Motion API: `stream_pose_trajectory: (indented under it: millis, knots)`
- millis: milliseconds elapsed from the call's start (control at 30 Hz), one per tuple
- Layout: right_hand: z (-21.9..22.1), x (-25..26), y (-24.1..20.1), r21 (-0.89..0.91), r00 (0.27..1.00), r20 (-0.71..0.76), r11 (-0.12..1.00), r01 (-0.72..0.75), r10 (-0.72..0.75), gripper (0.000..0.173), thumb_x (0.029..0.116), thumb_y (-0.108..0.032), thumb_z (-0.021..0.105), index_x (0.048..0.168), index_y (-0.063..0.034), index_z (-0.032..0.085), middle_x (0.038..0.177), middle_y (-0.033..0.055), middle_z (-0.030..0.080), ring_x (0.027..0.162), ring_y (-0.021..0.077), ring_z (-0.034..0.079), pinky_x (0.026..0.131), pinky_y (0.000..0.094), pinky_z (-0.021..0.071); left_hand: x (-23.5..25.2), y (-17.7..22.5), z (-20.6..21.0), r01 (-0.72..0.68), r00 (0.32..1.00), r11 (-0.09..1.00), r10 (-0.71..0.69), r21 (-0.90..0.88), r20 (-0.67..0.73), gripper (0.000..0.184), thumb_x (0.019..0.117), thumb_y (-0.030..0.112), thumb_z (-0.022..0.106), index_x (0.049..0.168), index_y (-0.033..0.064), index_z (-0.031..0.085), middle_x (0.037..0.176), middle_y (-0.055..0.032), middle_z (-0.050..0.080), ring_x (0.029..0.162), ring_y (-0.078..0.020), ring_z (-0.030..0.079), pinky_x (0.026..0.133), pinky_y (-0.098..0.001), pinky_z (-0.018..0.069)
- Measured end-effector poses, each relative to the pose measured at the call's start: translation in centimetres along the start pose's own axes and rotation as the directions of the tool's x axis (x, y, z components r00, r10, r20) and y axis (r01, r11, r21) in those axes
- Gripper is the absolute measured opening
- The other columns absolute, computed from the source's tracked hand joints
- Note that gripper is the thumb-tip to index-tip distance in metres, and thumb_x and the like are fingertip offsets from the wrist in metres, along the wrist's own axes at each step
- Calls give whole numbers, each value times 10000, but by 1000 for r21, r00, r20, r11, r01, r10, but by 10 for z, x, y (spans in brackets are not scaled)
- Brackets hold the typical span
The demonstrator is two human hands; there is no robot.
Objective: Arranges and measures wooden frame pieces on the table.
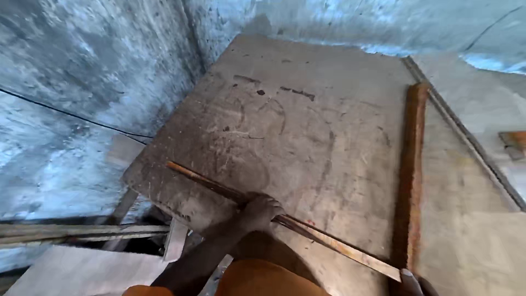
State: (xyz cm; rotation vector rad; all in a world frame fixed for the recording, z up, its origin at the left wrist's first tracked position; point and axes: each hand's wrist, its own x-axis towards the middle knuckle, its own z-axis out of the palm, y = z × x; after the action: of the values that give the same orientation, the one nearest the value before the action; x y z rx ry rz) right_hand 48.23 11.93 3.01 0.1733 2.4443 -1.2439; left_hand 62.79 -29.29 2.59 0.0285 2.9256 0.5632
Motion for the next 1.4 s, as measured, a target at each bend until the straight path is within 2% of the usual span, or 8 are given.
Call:
stream_pose_trajectory:
  millis: [133,567,767,900,1033,1100,1200,1400]
  knots:
    - [-2,8,21,17,999,-38,1000,-3,4,476,1011,-453,593,1239,-39,652,999,61,683,845,105,639,804,358,563,2,-1,7,-12,998,1000,13,20,-55,388,822,451,803,1156,268,729,1172,62,710,1135,-150,646,1010,-423,537]
    - [3,5,30,64,995,-99,998,-5,11,492,1000,-460,618,1268,-49,660,1061,104,705,922,171,671,852,424,566,1,2,3,-19,997,1000,21,23,-70,367,813,444,809,1132,276,743,1150,74,717,1126,-141,649,1028,-410,529]
    - [4,12,29,29,992,-128,999,-13,17,501,992,-510,609,1196,-60,693,966,90,695,824,167,649,779,429,556,17,0,-20,61,988,997,-53,-53,145,398,835,473,788,1150,236,738,1184,19,719,1151,-191,657,1039,-490,514]
    - [4,16,29,23,991,-130,1000,-19,22,488,991,-504,618,1146,-47,694,884,78,664,741,157,611,706,409,541,25,-5,-24,49,980,998,-40,-45,195,422,829,508,774,1147,233,741,1160,6,729,1093,-205,683,971,-519,544]
    - [5,18,34,30,990,-142,1000,-8,12,496,993,-505,615,1163,-47,694,900,82,675,753,157,623,718,413,546,23,1,-28,79,973,996,-67,-46,222,406,841,502,773,1156,250,732,1178,16,726,1113,-207,673,989,-524,530]
    - [5,16,33,33,989,-148,999,-15,20,488,994,-506,613,1160,-54,694,911,81,676,767,159,625,731,417,547,18,5,-26,73,981,997,-66,-28,181,382,833,500,791,1117,250,741,1145,26,729,1090,-193,675,977,-512,539]
    - [7,15,34,35,987,-158,999,-1,7,465,999,-490,615,1154,-60,700,875,70,672,718,152,612,687,404,542,10,8,-20,55,992,998,-53,-20,110,335,857,468,782,1110,251,743,1153,57,721,1138,-155,652,1073,-442,493]
    - [7,13,34,40,988,-154,999,-3,9,474,1009,-473,608,1246,-70,685,1089,124,706,972,222,667,875,489,543,-5,13,-4,29,999,999,-28,24,-32,356,891,446,762,1205,283,723,1202,38,708,1175,-177,639,1037,-434,521]
